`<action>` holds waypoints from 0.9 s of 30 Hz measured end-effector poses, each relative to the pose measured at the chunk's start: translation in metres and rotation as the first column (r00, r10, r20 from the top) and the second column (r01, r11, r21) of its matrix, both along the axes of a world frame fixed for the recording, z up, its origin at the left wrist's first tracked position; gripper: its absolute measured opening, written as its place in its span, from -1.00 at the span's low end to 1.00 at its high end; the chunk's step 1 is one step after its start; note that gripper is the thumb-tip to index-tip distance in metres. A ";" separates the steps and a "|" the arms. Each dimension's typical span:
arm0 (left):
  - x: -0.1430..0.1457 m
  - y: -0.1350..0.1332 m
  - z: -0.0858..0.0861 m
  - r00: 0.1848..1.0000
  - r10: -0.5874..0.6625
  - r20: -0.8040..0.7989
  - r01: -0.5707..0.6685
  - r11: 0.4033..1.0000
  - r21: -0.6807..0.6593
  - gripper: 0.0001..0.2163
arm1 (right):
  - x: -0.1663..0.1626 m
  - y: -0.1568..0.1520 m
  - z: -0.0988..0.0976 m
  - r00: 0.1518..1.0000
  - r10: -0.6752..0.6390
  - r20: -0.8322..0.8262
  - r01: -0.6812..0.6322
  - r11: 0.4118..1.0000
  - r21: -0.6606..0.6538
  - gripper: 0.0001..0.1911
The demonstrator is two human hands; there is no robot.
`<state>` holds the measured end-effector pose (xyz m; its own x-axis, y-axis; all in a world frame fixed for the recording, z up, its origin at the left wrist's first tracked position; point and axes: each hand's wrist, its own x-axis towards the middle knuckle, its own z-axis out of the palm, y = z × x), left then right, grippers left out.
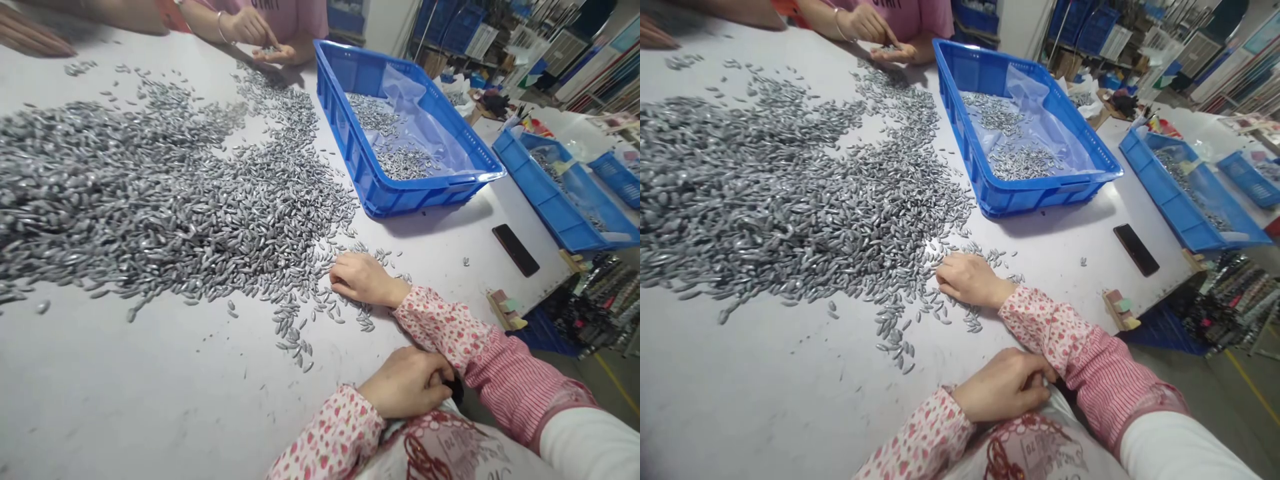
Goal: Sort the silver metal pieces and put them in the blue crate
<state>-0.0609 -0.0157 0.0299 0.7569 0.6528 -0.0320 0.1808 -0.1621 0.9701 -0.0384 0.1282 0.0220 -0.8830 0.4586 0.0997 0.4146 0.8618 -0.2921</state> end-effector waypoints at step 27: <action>0.000 0.000 0.001 1.000 -0.006 -0.011 0.007 1.000 0.018 -0.81 | 0.011 -0.004 -0.003 0.993 -0.121 0.006 0.121 0.988 -0.098 -0.82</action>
